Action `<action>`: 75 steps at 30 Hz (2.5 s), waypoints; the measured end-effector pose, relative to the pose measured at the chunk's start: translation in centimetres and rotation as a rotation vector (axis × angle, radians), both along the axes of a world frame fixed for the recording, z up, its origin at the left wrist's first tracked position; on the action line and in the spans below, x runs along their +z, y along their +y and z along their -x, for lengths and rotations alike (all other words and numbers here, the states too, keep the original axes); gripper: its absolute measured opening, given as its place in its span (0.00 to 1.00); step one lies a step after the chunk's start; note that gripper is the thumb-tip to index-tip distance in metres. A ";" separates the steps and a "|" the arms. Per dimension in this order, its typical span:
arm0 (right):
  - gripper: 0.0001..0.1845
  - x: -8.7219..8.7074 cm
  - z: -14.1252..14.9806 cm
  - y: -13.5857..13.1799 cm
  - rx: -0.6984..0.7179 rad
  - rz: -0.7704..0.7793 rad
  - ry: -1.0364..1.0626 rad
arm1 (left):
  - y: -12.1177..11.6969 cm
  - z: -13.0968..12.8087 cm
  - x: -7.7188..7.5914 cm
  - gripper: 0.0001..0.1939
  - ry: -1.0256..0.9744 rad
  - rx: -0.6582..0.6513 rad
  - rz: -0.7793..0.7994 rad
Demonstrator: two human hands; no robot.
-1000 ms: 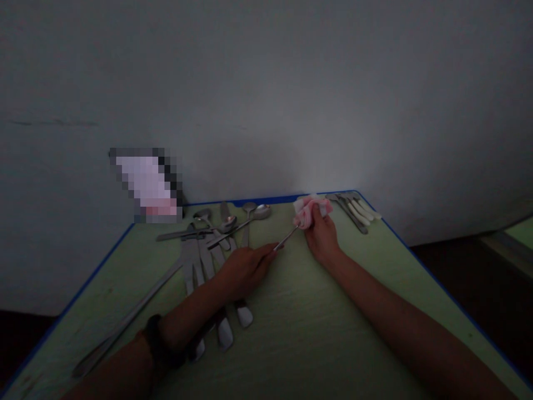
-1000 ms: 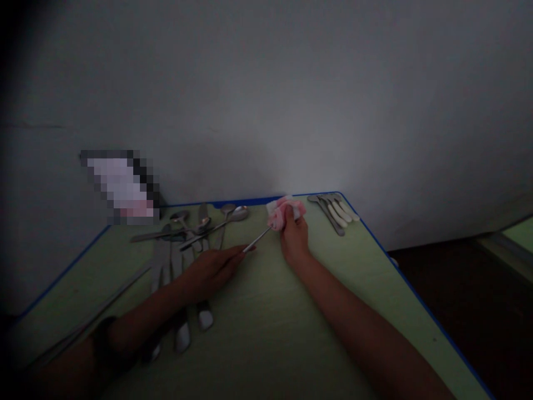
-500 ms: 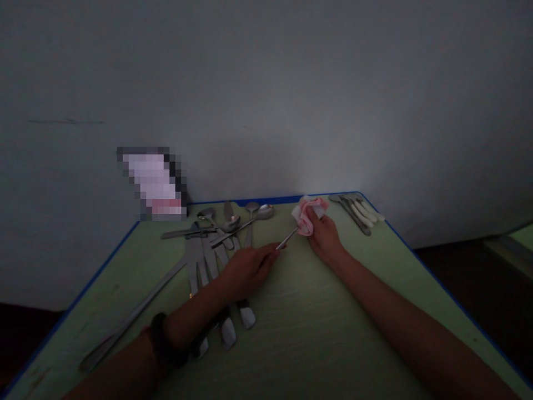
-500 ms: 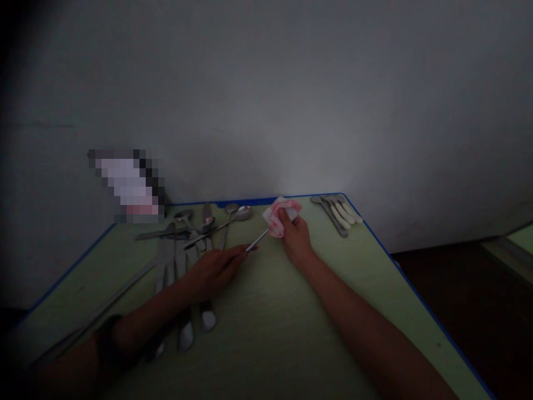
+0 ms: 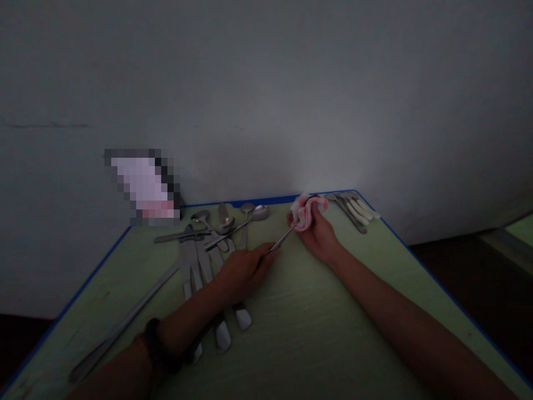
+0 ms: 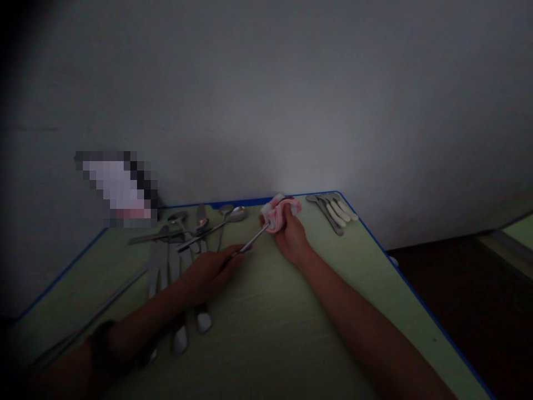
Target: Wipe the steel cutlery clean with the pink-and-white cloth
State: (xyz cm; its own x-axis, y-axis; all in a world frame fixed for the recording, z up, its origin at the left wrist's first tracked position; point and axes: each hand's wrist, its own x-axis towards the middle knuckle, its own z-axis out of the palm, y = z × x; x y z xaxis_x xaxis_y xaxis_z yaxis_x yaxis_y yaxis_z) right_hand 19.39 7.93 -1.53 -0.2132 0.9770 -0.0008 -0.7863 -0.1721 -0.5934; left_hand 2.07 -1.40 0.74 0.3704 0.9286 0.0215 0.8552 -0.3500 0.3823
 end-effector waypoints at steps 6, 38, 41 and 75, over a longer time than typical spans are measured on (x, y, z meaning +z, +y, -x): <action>0.03 0.3 -0.3 0.0 0.018 -0.015 0.028 | 0.1 0.1 -0.3 0.23 -0.017 0.011 -0.007; 0.15 -0.2 -0.5 -0.4 -0.185 -0.035 -0.313 | 0.1 0.6 0.2 0.25 -0.162 -0.146 0.033; 0.15 -0.3 0.2 -0.9 -0.136 -0.033 -0.323 | 0.1 0.5 0.3 0.25 -0.152 -0.140 0.046; 0.23 -0.1 1.7 -2.4 -0.177 -0.082 -0.501 | 0.3 0.5 -0.1 0.25 -0.244 -0.098 0.096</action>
State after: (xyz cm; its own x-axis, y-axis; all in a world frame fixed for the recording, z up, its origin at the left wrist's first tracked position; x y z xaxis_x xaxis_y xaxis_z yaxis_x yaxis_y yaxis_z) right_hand 17.74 5.51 -1.65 -0.0380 0.9991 0.0173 -0.4159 -0.0001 -0.9094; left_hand 1.61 -1.12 0.68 0.4534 0.8906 0.0350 0.6975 -0.3789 0.6082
